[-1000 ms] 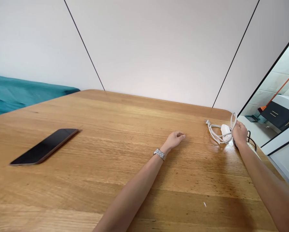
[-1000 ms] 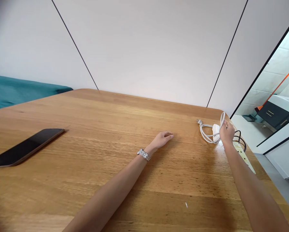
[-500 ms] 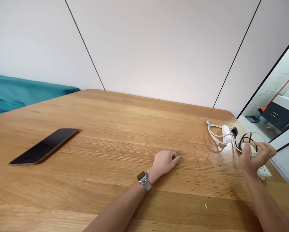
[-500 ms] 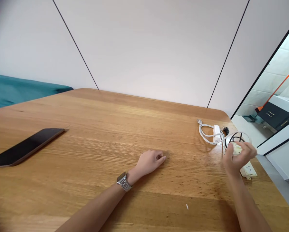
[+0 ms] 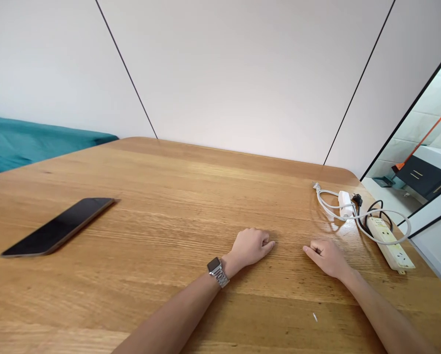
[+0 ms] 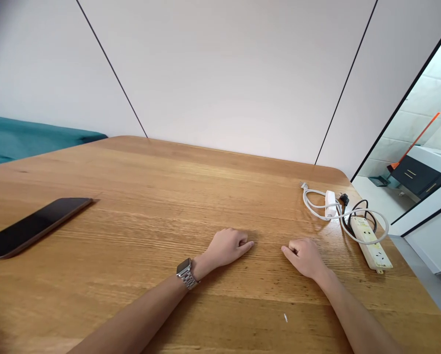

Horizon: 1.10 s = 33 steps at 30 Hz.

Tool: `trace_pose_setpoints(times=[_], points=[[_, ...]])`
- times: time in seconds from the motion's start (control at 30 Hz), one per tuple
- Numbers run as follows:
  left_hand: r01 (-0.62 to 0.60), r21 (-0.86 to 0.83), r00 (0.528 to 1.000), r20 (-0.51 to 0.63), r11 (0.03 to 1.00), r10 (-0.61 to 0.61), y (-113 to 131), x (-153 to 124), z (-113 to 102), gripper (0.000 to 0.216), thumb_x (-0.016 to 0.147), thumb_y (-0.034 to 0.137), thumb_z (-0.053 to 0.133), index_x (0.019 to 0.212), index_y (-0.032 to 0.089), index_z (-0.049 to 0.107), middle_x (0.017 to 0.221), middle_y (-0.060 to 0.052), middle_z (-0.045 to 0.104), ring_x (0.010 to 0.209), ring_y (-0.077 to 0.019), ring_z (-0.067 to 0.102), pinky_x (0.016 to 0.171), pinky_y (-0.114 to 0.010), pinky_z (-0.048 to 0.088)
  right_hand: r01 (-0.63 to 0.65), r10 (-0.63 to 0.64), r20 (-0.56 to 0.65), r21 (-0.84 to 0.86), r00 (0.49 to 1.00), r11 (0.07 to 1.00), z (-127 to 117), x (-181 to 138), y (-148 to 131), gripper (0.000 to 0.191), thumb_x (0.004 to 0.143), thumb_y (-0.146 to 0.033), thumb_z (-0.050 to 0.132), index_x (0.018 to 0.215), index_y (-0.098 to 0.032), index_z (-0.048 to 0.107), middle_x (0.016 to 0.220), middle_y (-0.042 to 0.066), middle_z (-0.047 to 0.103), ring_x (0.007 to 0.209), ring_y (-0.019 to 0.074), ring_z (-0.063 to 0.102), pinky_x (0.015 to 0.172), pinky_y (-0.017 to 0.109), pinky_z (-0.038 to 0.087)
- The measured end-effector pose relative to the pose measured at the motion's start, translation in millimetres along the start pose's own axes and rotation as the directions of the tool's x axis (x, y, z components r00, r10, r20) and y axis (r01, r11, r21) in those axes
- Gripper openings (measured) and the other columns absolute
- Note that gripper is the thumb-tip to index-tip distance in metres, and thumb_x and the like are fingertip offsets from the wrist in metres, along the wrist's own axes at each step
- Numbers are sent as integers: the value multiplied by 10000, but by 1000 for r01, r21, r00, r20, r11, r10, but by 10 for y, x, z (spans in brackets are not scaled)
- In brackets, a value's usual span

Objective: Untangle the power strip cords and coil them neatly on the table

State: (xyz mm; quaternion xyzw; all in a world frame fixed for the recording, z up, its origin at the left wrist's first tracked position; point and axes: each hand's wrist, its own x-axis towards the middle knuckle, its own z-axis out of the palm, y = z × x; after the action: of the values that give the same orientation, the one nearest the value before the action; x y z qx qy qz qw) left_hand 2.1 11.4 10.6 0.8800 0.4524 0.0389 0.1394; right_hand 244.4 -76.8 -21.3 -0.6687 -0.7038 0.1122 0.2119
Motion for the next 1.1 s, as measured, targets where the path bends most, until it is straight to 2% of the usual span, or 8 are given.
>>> trace_pose_setpoints(times=[0.3, 0.87, 1.1], points=[[-1, 16, 1000, -6, 1000, 1, -5, 14, 9, 378, 875, 473, 454, 645, 209, 597, 712, -45, 678, 675, -205, 615, 559, -286, 282, -16, 18, 51, -36, 999, 999, -28, -18, -40, 494, 868, -441, 447, 496, -198, 232, 457, -33, 337, 483, 110, 305, 530, 280, 192], [10, 4, 1000, 7, 1000, -10, 12, 11, -15, 377, 880, 465, 462, 650, 199, 597, 722, -58, 681, 698, -214, 632, 577, -289, 317, 3, -2, 32, -25, 999, 1000, -43, -14, -56, 499, 874, -427, 467, 483, -199, 258, 443, -34, 362, 461, 108, 320, 503, 277, 194], [3, 4, 1000, -5, 1000, -3, 3, 15, 0, 389, 879, 474, 457, 636, 198, 584, 695, -48, 669, 664, -195, 612, 564, -280, 293, -6, 7, 40, -36, 999, 999, -50, -11, -74, 506, 876, -435, 454, 487, -199, 232, 446, -33, 347, 468, 111, 304, 510, 281, 189]])
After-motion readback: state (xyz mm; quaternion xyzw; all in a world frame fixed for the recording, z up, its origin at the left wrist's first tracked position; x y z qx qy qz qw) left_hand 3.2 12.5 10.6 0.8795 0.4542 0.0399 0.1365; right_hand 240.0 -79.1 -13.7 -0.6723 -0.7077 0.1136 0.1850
